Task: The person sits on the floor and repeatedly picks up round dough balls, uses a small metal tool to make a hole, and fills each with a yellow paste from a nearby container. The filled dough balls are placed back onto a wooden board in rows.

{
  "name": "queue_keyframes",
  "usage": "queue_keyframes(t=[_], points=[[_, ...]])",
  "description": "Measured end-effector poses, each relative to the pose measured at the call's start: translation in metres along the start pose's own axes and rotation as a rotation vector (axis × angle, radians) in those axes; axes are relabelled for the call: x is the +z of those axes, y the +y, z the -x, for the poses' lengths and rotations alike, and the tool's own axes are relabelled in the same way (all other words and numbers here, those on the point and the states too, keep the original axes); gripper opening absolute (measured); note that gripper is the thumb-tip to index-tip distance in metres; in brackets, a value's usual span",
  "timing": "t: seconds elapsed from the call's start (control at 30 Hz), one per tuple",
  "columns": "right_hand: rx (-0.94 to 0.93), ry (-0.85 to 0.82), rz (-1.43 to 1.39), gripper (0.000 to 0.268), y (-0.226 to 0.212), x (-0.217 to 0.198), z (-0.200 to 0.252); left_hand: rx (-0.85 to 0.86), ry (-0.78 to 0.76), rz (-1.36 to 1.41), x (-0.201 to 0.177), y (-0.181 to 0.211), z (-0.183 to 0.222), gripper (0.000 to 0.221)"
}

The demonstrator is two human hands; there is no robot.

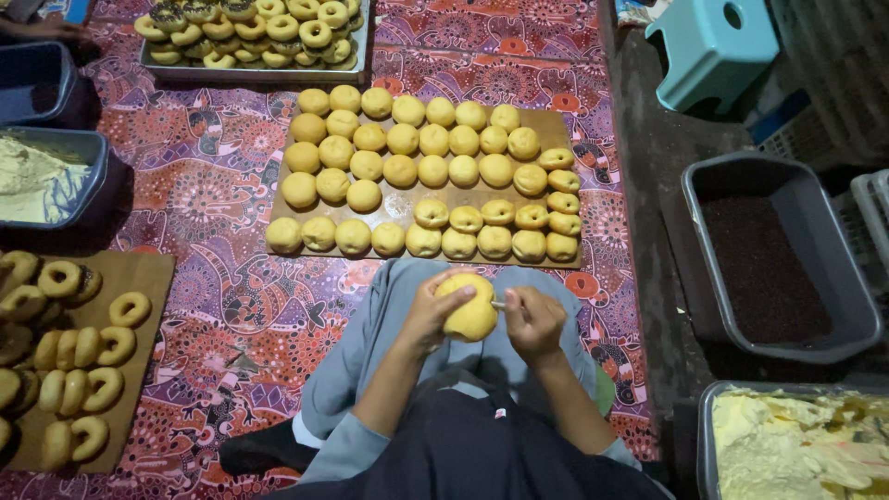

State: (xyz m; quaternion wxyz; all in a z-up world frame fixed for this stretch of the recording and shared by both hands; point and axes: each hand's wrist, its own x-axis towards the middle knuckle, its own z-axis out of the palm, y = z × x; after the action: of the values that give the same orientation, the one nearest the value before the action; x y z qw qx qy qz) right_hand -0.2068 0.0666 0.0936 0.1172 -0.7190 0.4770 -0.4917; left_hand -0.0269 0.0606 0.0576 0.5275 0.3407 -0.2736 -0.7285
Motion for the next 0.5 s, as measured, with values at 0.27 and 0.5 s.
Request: queue_keyframes(t=[0.27,0.5], points=[[0.282,-0.226,-0.234,0.022,0.023,0.015,0.017,-0.047,0.034,-0.060,-0.005,-0.010,0.004,0.040],[0.432,-0.393,-0.470,0.029,0.054,0.017,0.017,-0.074,0.008,-0.071,-0.001,-0.011,0.002,0.039]])
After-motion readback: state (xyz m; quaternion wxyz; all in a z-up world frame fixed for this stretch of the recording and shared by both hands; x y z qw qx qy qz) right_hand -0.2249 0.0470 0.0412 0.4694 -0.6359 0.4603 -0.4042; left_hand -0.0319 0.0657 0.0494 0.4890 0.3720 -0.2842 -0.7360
